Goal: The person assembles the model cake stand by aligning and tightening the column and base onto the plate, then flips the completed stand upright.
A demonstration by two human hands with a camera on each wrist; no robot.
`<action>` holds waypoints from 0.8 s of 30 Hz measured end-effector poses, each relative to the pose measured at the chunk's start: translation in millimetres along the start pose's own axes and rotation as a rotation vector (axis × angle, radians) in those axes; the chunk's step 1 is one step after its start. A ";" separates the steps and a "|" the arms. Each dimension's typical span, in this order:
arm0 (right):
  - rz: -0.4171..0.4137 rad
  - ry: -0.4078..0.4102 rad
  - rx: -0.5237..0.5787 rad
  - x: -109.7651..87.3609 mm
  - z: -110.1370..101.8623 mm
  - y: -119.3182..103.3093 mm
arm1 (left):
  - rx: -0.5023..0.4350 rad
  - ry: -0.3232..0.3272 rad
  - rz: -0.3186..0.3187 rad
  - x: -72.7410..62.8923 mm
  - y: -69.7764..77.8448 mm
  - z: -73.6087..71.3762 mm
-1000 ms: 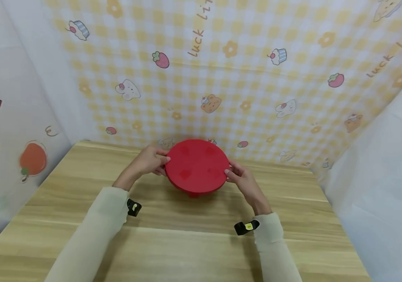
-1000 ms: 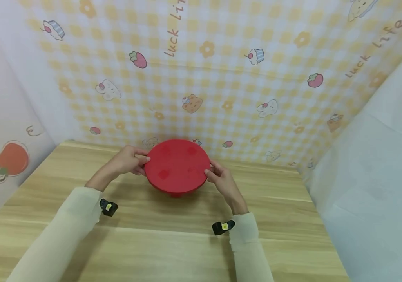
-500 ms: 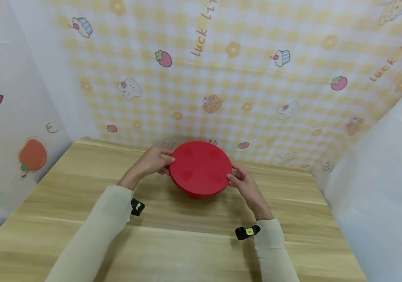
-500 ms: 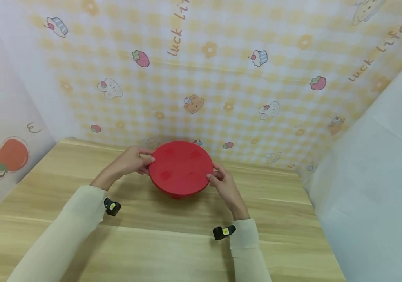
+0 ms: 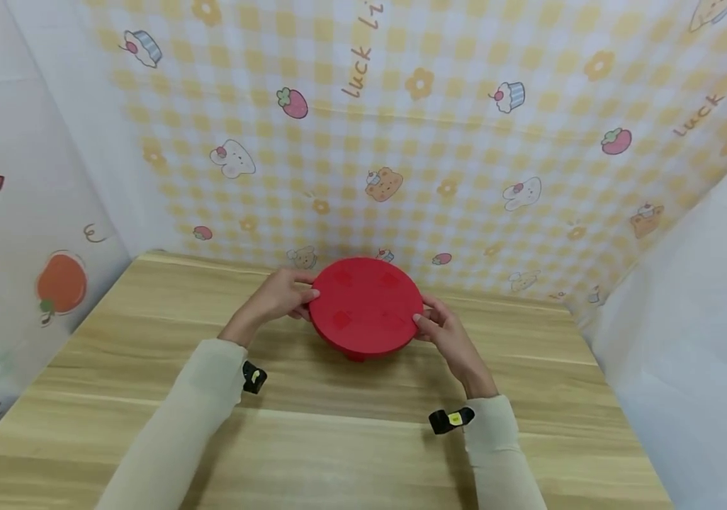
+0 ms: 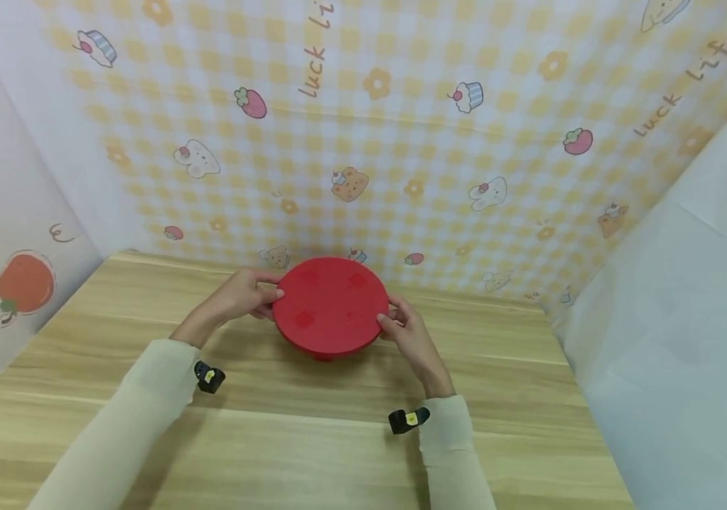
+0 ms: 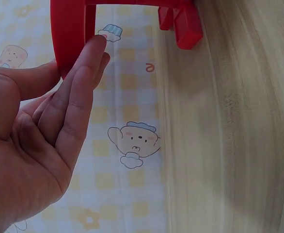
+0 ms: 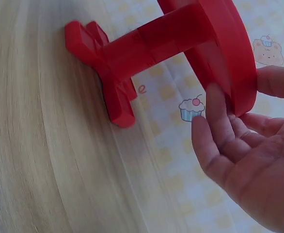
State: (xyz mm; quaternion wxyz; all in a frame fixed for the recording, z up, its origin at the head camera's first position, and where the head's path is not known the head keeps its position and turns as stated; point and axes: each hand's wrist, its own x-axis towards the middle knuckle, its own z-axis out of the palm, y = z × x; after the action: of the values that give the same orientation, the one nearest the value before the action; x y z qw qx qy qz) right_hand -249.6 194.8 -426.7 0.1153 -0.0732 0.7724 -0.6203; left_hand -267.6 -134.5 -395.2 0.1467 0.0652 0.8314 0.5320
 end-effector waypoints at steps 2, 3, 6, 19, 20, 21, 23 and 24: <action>0.016 -0.007 0.001 -1.1 1.0 0.1 | -0.010 -0.002 0.002 -0.7 -2.1 0.3; 0.023 -0.012 0.000 -1.6 1.4 0.0 | -0.016 -0.004 0.001 -1.3 -3.1 0.0; 0.039 -0.013 0.014 -2.4 3.0 -0.3 | -0.045 -0.007 -0.012 -2.3 -5.2 -0.9; 0.069 -0.025 0.086 -5.9 2.1 8.9 | -0.003 0.018 -0.098 -1.2 6.8 12.1; 0.071 -0.018 0.082 -6.9 0.4 8.6 | -0.001 0.021 -0.094 -0.3 8.1 14.5; 0.075 -0.009 0.072 -8.6 -1.4 8.3 | -0.001 0.017 -0.086 0.6 8.8 17.1; 0.093 0.005 0.041 -12.5 -4.6 8.0 | -0.011 0.011 -0.087 2.0 9.8 22.3; 0.102 0.007 0.024 -14.4 -5.5 8.5 | -0.015 0.005 -0.088 2.4 9.6 24.0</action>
State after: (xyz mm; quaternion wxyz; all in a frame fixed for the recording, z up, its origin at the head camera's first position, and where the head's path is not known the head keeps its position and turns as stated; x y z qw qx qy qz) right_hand -237.0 205.5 -432.7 0.1450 -0.0305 0.7679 -0.6232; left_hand -262.8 -109.0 -396.3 0.1686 0.0260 0.8297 0.5315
